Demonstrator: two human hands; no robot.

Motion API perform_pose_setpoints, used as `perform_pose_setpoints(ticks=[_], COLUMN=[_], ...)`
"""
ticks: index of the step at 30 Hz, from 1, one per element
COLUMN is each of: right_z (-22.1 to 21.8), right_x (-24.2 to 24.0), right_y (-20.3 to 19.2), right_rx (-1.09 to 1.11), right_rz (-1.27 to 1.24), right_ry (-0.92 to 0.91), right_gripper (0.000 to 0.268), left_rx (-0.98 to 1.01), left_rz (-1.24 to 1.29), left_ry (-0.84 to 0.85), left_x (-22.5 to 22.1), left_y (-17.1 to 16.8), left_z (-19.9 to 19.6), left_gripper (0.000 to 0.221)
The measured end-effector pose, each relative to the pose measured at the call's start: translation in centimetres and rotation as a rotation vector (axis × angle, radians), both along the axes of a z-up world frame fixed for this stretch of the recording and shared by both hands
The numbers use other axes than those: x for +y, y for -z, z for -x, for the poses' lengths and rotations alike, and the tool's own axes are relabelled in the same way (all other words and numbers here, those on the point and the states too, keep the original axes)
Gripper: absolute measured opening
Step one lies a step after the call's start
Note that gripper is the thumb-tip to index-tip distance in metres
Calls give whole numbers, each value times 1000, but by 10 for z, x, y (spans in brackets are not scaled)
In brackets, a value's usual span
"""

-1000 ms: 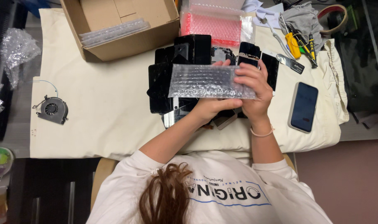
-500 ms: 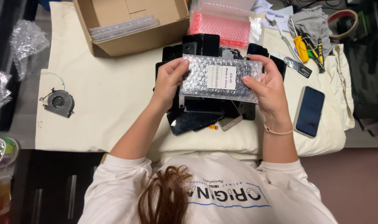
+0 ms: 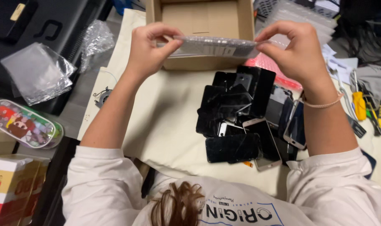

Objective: The person places a bubble wrap sleeve onto a stack of mobile phone screens and places them into a cardboard box on a workbench.

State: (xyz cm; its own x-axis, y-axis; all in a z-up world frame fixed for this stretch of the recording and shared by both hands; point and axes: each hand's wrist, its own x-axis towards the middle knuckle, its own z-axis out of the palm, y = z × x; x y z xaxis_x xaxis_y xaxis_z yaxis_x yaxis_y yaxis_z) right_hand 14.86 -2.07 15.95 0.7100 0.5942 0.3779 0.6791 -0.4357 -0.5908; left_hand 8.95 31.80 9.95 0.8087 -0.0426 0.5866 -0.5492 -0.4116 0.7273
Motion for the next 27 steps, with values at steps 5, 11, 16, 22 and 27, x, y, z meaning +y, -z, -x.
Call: perform_pose_setpoints(ticks=[5,11,16,22,27], right_z=[-72,-130,-140,-150,-154], right_x=[48,83,97,101,103], right_y=[19,75,106,133,144], right_rx=[-51,-21,118,146,263], right_rz=[62,166,250,315,311], right_ry=[19,27,69,73,93], right_gripper=[8,7,5,5,4], left_rx=[-112,-51,-12,71,105], left_rz=[-330,-624,-693,-823,-911], left_ry=[-117,-153,-101,-86,-68], left_x=[52,88,98,98,94], left_y=[-8,31,58,73,80], left_z=[-45,-95,-115,-121,-131], left_gripper=[4,2,4,8,14])
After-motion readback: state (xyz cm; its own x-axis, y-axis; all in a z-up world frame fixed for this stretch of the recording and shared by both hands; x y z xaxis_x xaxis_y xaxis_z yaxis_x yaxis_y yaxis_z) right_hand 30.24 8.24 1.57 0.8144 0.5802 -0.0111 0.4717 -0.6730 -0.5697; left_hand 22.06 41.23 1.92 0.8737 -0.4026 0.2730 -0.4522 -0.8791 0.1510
